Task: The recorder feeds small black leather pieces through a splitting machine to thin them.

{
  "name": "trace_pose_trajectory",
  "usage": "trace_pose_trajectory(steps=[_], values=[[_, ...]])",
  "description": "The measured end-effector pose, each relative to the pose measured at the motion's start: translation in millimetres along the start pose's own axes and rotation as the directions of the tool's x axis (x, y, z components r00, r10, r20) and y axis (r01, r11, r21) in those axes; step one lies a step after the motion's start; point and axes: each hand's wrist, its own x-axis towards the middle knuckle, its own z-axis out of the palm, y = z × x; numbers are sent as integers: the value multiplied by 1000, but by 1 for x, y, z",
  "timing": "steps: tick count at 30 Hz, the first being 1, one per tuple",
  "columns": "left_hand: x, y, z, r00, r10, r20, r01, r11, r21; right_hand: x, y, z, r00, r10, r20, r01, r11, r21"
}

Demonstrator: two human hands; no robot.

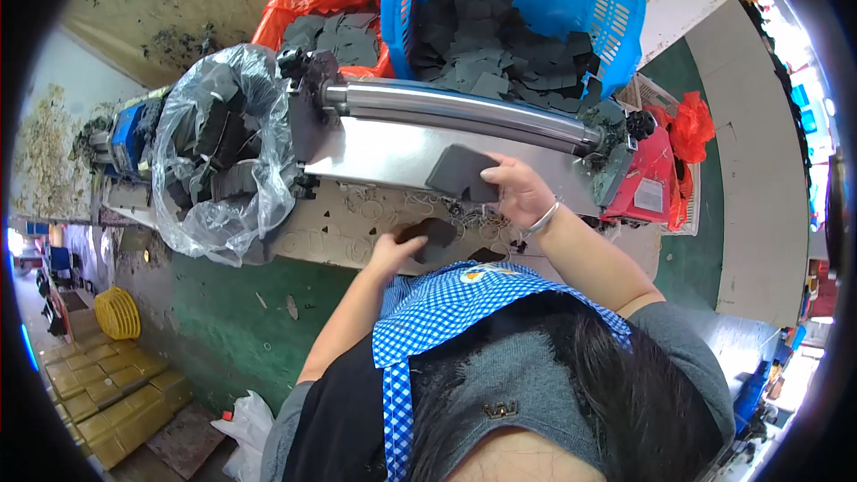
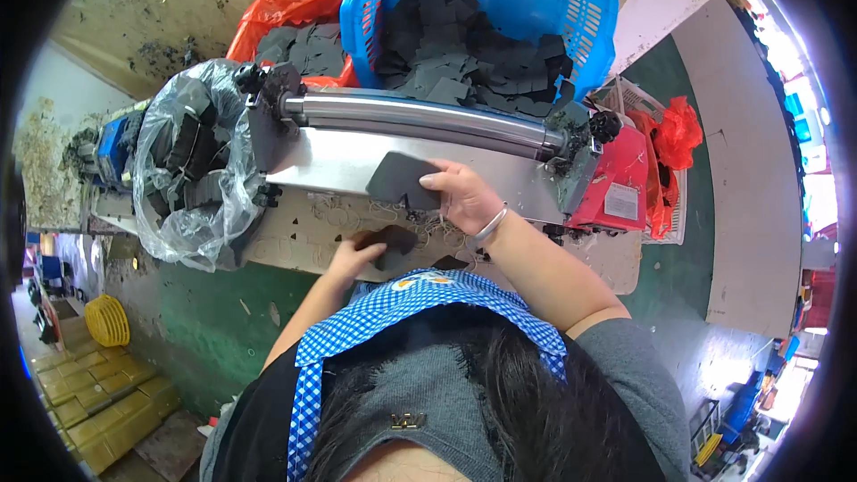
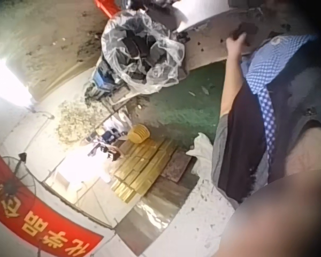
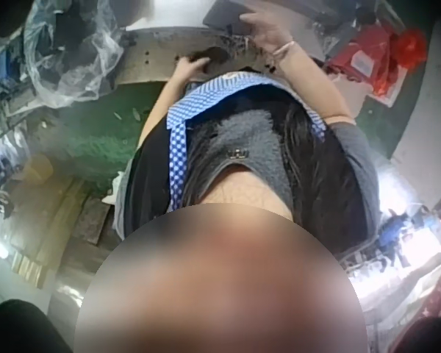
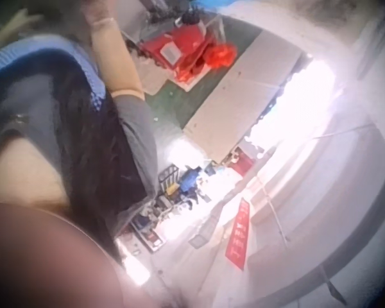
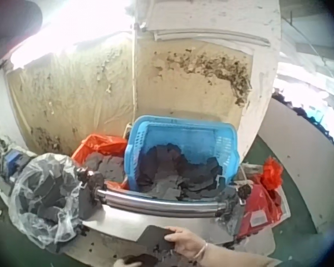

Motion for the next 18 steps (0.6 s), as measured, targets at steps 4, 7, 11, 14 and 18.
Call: trace_pose_trajectory(steps=[4,7,11,14,18], values=[[9,28,11,947,138,-290,120,686,717,-4,7,-11,991,38,-125,-59,983,-171],[-8,76,0,966,160,-205,129,392,911,-10,-5,-5,995,56,-81,-92,819,-567],[-31,150,5,973,201,112,-86,770,-632,3,-11,0,998,39,53,7,730,-684],[-32,162,9,973,219,74,-115,737,-666,23,-14,23,976,13,216,200,319,-926],[-27,159,-1,990,135,-36,-133,825,-549,63,-52,25,966,-45,254,257,80,-963]])
